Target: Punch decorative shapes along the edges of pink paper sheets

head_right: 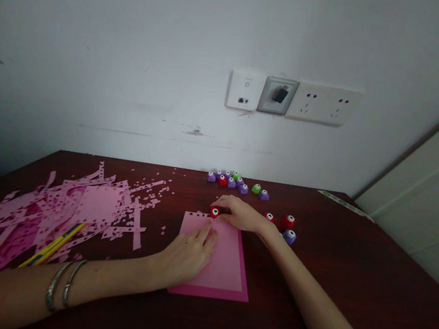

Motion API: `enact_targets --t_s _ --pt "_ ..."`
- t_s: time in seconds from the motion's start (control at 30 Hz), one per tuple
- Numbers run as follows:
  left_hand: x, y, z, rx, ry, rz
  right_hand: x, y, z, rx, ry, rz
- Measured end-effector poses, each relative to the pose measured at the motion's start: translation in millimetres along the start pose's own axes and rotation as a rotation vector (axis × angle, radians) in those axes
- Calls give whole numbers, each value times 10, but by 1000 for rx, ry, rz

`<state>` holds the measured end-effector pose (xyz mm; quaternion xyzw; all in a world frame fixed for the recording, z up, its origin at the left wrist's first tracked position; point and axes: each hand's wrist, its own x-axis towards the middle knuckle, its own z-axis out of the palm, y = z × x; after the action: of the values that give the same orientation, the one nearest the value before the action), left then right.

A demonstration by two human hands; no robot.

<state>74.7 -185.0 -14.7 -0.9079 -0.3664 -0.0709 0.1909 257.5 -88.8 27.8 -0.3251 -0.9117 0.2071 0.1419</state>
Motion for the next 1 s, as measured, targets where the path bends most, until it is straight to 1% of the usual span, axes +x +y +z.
enact_targets --t_s 0.13,0.3,0.4,0.57,0.77,0.87,1.0 --pt "-11 9 -12 -26 2 -33 -2 4 0 -50 -7 -5" --pt "-14 14 -40 -61 8 -46 -3 12 9 -37 44 94" --pt "-12 7 -58 -69 -1 -47 0 4 11 -16 52 110" --pt "-7 3 -30 -21 -12 -27 3 -18 3 6 18 39" --pt "3 2 2 -8 5 -10 7 -5 24 -52 -25 -43" --pt "0 3 -14 -1 4 -19 2 10 31 -65 -17 -42" --pt "1 0 -32 -4 8 -16 -6 39 41 -56 7 13"
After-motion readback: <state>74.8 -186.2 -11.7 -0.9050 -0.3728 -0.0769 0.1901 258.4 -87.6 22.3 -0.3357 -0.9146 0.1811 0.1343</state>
